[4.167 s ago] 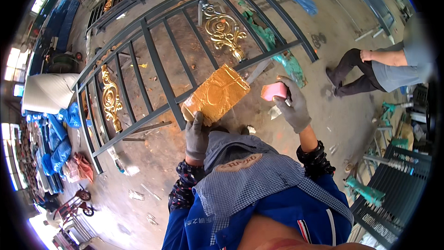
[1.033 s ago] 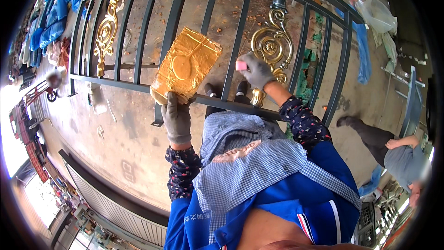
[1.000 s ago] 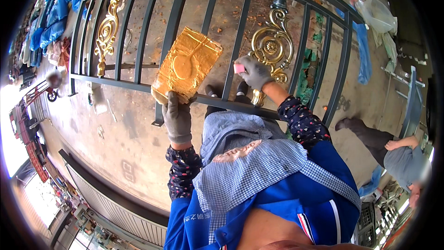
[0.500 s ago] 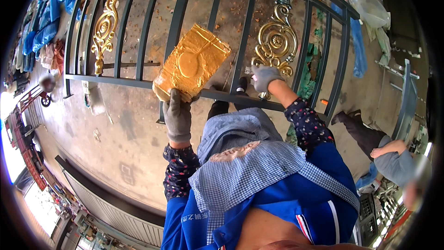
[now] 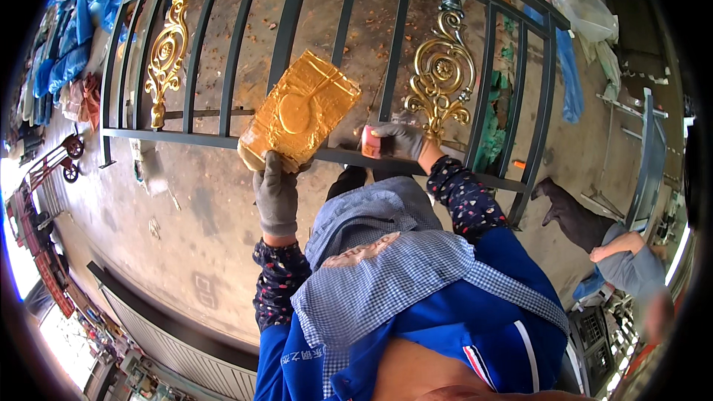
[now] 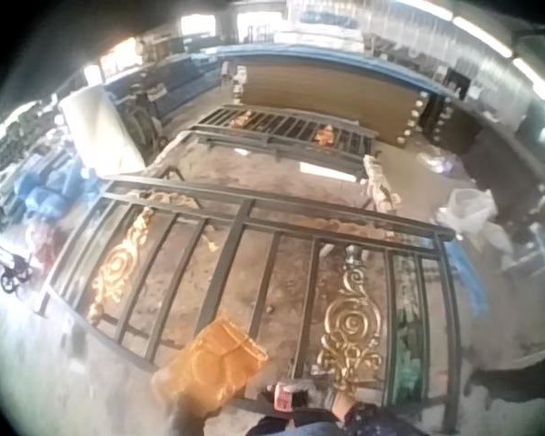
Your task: The person applies gold paint to the ornate scrollwork of a black metal gate using a pink sponge. They hold a gold paint tray in their left hand and repeatedly dip the sponge into a bucket to reload paint before continuing to cover the decorative metal elements.
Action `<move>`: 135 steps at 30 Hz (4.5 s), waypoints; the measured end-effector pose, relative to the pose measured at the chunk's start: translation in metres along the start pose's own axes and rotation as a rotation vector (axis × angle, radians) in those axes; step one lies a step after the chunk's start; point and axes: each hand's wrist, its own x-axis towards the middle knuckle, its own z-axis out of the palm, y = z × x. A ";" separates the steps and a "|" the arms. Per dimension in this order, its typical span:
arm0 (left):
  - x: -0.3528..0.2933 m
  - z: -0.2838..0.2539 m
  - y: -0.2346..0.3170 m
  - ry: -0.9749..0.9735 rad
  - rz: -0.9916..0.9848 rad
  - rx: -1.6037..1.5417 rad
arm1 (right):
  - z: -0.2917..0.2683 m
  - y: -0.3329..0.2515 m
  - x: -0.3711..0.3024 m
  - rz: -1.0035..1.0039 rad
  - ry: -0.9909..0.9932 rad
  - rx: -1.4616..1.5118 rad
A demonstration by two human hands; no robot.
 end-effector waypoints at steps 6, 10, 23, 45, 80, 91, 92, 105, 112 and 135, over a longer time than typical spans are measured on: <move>0.002 0.014 0.009 -0.057 -0.012 0.063 | -0.080 -0.015 0.039 -0.360 -0.289 0.325; 0.000 0.017 0.008 0.051 0.018 -0.017 | -0.087 -0.073 -0.029 -0.715 -0.458 0.572; 0.010 -0.006 -0.016 -0.083 -0.003 -0.203 | 0.043 -0.030 -0.080 -0.915 0.086 -0.291; 0.011 0.054 -0.014 -0.418 -0.257 -0.061 | 0.210 -0.023 -0.136 -1.209 0.754 -1.687; 0.029 0.122 -0.086 -0.410 -0.387 -0.025 | 0.139 -0.068 -0.174 -0.890 1.037 -1.949; 0.026 0.134 -0.092 -0.380 -0.373 -0.027 | 0.126 -0.072 -0.168 -0.806 1.008 -2.051; 0.026 0.134 -0.095 -0.379 -0.374 -0.020 | 0.128 -0.072 -0.167 -0.780 0.963 -2.055; 0.016 0.163 -0.099 -0.321 -0.348 0.017 | 0.098 -0.068 -0.180 -0.798 0.806 -2.036; 0.026 0.176 -0.109 -0.348 -0.322 0.033 | 0.080 -0.081 -0.185 -0.860 0.831 -2.004; 0.218 0.115 -0.118 -0.417 -0.132 0.506 | -0.070 -0.253 -0.128 -1.027 0.487 -0.186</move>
